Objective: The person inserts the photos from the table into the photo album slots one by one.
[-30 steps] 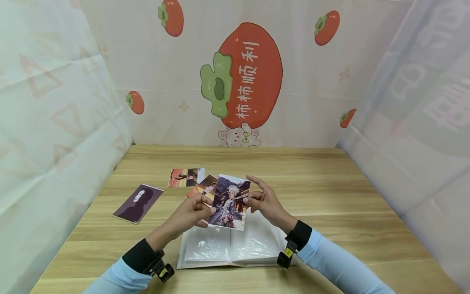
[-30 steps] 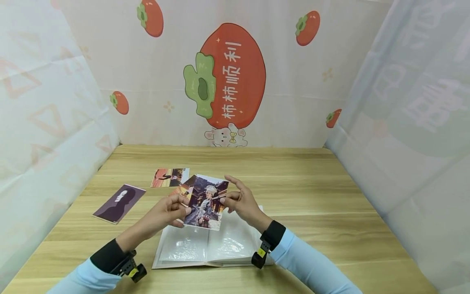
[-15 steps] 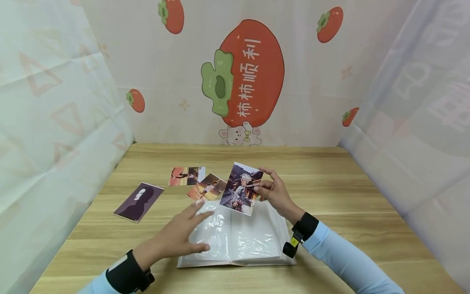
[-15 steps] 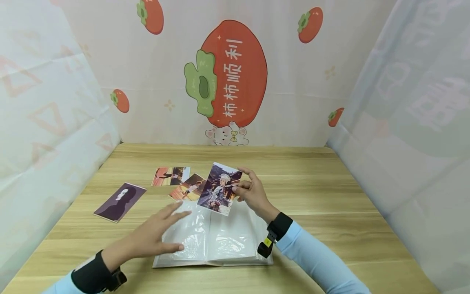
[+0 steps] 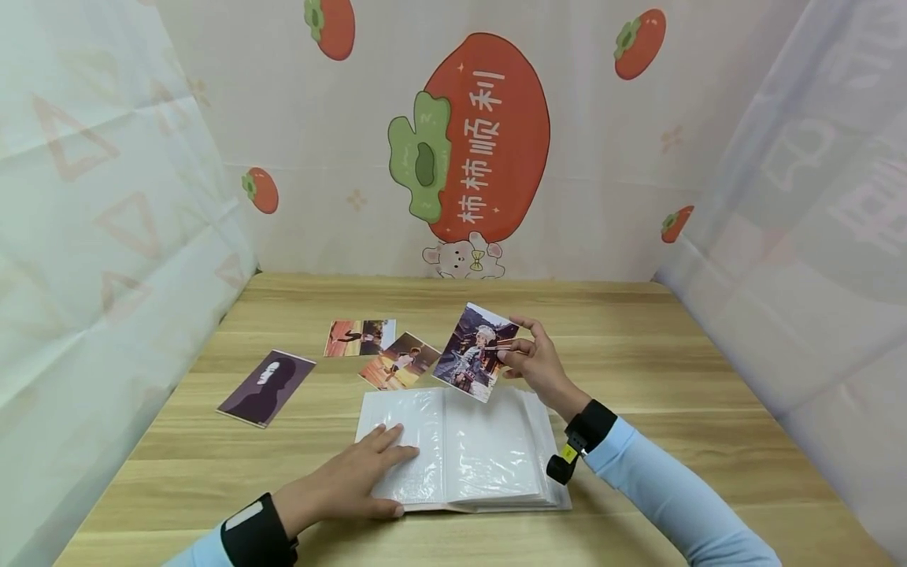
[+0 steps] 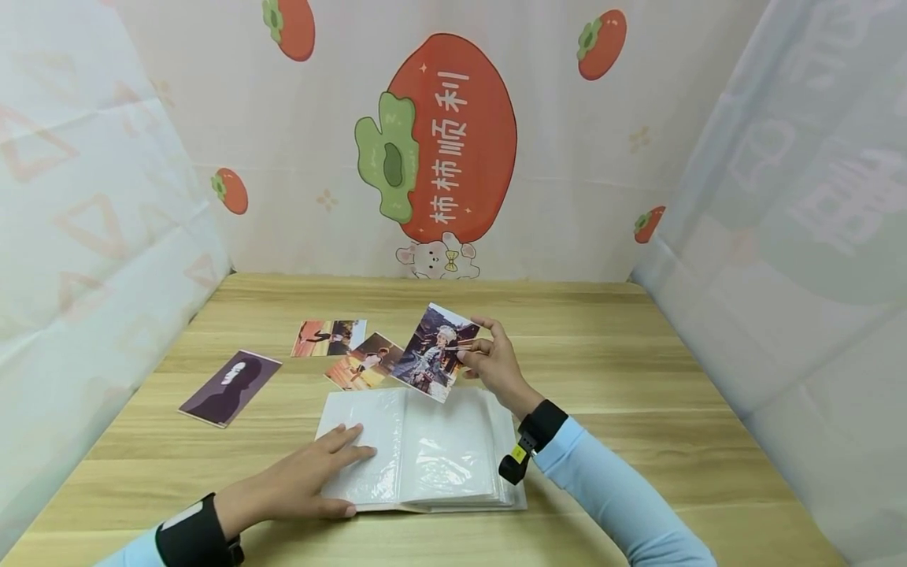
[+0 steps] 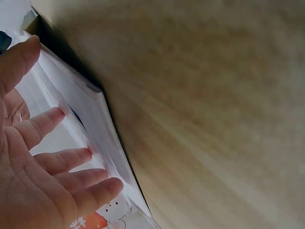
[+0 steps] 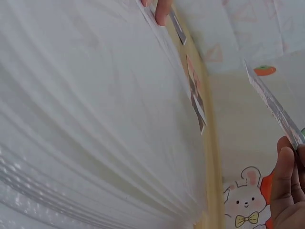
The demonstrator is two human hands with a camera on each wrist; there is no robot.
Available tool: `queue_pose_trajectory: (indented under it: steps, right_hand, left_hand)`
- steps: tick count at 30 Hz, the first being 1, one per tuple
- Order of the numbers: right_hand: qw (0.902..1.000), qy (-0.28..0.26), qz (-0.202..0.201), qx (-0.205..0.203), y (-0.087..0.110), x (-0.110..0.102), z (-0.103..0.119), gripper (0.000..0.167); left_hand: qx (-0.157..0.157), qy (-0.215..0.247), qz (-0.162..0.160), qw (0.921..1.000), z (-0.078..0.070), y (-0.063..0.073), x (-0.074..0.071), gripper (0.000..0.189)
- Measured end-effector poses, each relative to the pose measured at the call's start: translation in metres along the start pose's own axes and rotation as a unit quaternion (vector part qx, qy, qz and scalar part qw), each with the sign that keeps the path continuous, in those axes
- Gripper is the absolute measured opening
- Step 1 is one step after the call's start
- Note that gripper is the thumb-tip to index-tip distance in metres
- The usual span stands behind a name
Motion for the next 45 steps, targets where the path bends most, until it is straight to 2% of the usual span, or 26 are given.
queue_pose_trajectory:
  steps: [11, 17, 21, 28, 33, 40, 45]
  right_hand:
    - [0.9998, -0.012, 0.014, -0.001, -0.009, 0.006, 0.006, 0.060]
    - [0.9998, -0.018, 0.010, 0.006, -0.023, 0.019, 0.014, 0.058]
    - [0.9999, -0.014, 0.001, 0.009, -0.034, 0.033, 0.016, 0.058]
    - [0.9987, 0.029, 0.020, 0.039, -0.045, 0.052, -0.001, 0.055]
    - [0.9974, 0.049, 0.021, 0.049, -0.051, 0.053, -0.014, 0.055]
    - [0.9957, 0.063, 0.008, 0.068, -0.058, 0.054, -0.022, 0.055]
    - [0.9949, 0.065, 0.005, 0.077, -0.062, 0.058, -0.026, 0.051]
  left_hand:
    - [-0.013, 0.015, 0.015, 0.9997, 0.002, -0.001, 0.003, 0.074]
    - [0.000, 0.007, 0.024, 0.9997, 0.002, -0.001, 0.002, 0.062]
    - [-0.002, 0.001, 0.028, 0.9996, 0.004, -0.001, 0.001, 0.060]
    - [-0.009, 0.006, 0.042, 0.9991, 0.004, -0.001, 0.002, 0.060]
    - [-0.006, -0.013, 0.033, 0.9994, 0.003, -0.004, 0.003, 0.056]
    - [-0.004, -0.038, 0.026, 0.9989, -0.001, -0.008, 0.003, 0.057]
    - [-0.009, -0.031, 0.020, 0.9993, -0.001, -0.007, 0.004, 0.054]
Point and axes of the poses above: each hand's wrist, its own y-axis away from the middle knuckle, its own x-axis out of the palm, z = x × y, the point moved 5 cm from there along -y, towards the middle knuckle, and after that the axes turned 6 degrees about z, right-handed, at the moved point
